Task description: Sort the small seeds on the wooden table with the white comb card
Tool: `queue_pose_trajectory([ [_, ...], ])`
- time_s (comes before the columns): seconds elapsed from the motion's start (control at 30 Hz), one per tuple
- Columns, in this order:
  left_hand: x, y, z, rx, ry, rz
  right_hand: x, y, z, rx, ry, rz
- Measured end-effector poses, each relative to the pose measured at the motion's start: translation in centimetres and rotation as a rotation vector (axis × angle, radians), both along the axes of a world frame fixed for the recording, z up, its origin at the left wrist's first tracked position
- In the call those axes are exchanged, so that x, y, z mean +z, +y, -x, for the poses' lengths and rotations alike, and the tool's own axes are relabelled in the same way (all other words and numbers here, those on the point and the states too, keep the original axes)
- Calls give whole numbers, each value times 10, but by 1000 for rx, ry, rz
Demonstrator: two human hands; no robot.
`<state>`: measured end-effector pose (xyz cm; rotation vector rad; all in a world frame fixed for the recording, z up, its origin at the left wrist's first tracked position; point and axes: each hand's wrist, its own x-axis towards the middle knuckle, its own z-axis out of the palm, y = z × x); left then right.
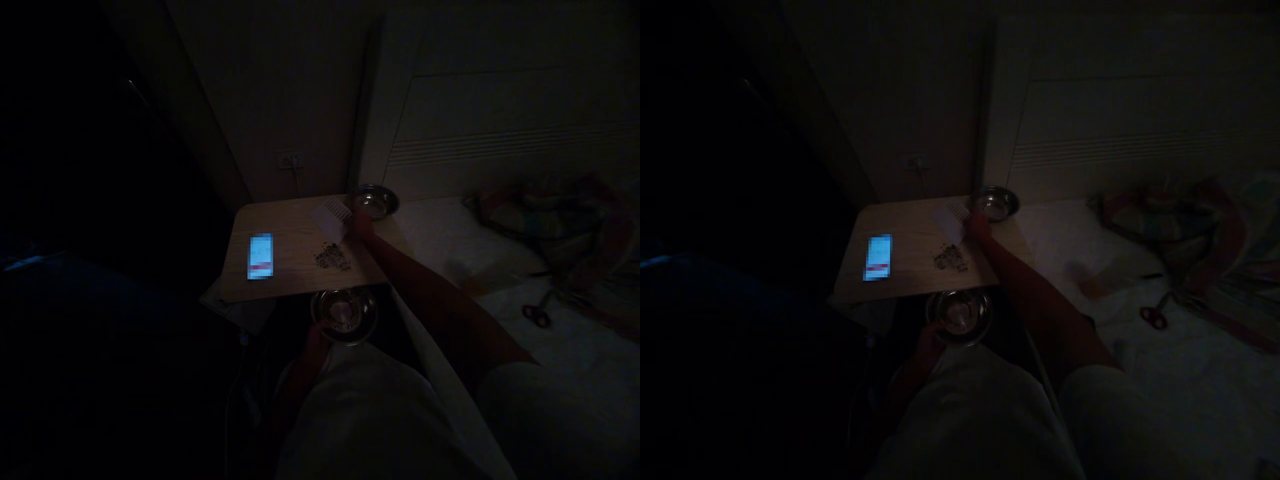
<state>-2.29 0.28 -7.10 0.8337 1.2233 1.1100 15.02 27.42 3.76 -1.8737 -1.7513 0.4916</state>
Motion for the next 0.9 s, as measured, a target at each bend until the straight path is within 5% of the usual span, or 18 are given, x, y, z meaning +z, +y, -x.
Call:
queue_pose_trajectory([
  [0.3,-11,1,-3,29,-34,31,-1,4,0,8,-25,-1],
  [0.9,17,1,-5,40,-57,80,1,-2,5,-14,-6,-5],
])
